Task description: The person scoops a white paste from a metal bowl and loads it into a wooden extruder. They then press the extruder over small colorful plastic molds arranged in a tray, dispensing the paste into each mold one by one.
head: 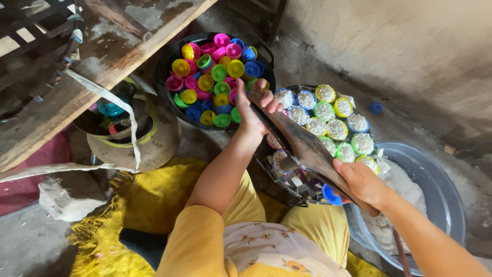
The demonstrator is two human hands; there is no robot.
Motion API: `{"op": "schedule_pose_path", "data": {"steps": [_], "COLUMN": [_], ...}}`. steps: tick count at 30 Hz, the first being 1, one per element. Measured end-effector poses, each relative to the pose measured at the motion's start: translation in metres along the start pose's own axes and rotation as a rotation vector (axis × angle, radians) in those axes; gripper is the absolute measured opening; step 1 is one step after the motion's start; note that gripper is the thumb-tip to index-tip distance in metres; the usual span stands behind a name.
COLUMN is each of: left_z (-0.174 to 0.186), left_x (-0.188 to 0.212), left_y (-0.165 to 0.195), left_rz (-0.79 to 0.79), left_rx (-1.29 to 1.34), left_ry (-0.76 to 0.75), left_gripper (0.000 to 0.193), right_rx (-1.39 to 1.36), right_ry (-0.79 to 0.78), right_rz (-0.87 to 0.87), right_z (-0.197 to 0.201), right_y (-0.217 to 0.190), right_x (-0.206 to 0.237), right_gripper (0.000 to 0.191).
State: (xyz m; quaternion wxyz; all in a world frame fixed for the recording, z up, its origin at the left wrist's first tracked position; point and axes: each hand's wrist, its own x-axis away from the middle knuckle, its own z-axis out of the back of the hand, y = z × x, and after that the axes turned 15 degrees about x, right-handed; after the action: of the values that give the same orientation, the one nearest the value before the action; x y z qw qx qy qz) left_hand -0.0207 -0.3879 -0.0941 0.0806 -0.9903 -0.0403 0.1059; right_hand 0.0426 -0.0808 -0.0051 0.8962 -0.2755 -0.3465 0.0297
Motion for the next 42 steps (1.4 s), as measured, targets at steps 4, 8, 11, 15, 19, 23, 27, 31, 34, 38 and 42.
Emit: {"op": "schedule_pose_path", "data": {"steps": [4, 8, 11, 15, 19, 23, 27, 31, 34, 38, 42], "left_z": [-0.007, -0.009, -0.008, -0.007, -0.011, -0.018, -0.02, -0.016, -0.015, -0.027, -0.048], "left_x": [-0.002, -0.013, -0.017, -0.007, 0.002, -0.002, -0.014, -0.026, -0.028, -0.007, 0.025], "left_y": [0.015, 0.013, 0.0, -0.013, -0.011, -0.003, -0.005, -0.017, -0.024, -0.035, -0.093], "left_rz": [-0.036, -0.03, -0.02, -0.021, -0.013, -0.045, -0.023, 0.124, 0.172, 0.252, 0.248], "left_rx": [-0.049, -0.037, -0.01, -0.057, -0.055, -0.135, -0.138, -0.021, -0.005, -0.303, -1.275], "left_ry": [0.072, 0.003, 0.014, 0.029, 0.059, 0.025, -0.022, -0.219, -0.249, -0.064, -0.753], "left_gripper": [0.065, 0.065, 0.066, 0.065, 0.066, 0.067, 0.067, 0.067, 0.088, 0.086, 0.078], "right_rx": [0.09, 0.203, 0.254, 0.172, 0.124, 0.223, 0.247, 0.552, 0.5, 0.117, -0.239], "right_ry": [0.049, 0.131, 0.147, 0.109, 0.112, 0.181, 0.264, 0.564, 0.547, 0.451, 0.415], "right_rz": [0.113, 0.117, 0.117, 0.085, 0.119, 0.179, 0.133, 0.456, 0.418, 0.289, 0.377], "right_z": [-0.011, -0.004, 0.005, 0.003, -0.01, -0.016, -0.012, -0.008, -0.001, 0.011, 0.014], "right_y": [-0.004, -0.007, -0.001, 0.013, 0.019, 0.016, 0.016, 0.026, 0.04, 0.067, 0.083], "right_x": [-0.008, -0.013, -0.012, -0.005, -0.002, -0.009, -0.016, -0.013, -0.006, 0.008, 0.013], "right_gripper": [0.061, 0.055, 0.056, 0.055, 0.052, 0.051, 0.039, 0.035, 0.033, 0.036, 0.046]}}
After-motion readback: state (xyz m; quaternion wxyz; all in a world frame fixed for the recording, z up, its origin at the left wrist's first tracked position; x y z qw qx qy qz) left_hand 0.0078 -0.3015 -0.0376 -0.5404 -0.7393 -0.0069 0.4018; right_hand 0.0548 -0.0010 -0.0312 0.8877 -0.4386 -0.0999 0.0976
